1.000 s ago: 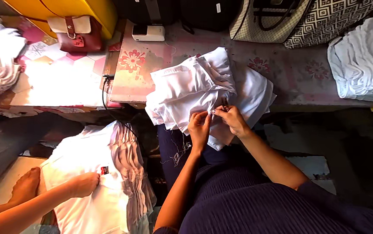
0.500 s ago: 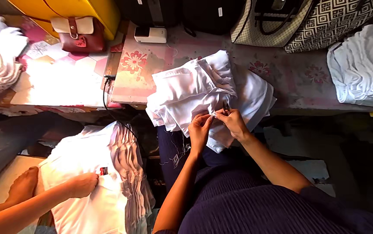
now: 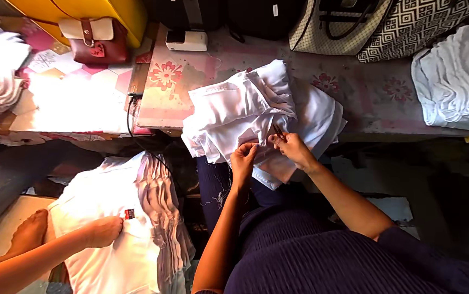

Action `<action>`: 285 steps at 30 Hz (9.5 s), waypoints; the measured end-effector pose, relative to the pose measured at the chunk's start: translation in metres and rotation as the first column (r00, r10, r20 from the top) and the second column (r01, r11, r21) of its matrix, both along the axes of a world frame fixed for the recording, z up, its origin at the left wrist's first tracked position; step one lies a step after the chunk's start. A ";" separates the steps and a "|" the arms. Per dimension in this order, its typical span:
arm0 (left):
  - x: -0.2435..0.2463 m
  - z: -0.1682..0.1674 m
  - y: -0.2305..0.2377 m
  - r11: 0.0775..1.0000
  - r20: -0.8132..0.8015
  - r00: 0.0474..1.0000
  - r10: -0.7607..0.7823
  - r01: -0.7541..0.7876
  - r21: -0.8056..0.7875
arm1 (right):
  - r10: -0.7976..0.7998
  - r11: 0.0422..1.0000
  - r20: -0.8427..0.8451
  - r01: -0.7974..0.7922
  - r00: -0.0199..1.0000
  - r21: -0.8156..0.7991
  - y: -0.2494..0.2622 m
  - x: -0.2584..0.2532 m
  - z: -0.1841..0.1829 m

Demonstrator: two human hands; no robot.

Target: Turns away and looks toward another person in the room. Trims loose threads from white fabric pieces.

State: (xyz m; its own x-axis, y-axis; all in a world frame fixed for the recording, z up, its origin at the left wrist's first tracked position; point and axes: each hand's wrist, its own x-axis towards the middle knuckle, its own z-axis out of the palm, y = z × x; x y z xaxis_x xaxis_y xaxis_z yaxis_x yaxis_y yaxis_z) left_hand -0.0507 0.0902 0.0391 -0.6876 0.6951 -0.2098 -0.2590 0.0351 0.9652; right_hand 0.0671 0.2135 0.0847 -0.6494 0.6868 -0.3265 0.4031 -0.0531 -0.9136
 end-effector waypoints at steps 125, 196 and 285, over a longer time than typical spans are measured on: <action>0.014 0.016 -0.011 0.962 -0.025 0.998 0.051 -0.042 0.270 | -0.110 0.990 -0.210 0.089 0.971 -0.105 -0.022 -0.009 0.000; 0.003 0.018 -0.021 0.994 0.036 0.997 -0.061 0.057 0.097 | 0.115 0.874 -0.129 -0.162 0.985 -0.458 -0.011 0.015 0.028; -0.013 0.027 -0.021 0.900 -0.552 0.781 -0.292 0.030 -0.435 | 0.108 0.132 0.226 -0.239 0.968 0.962 -0.008 -0.018 -0.036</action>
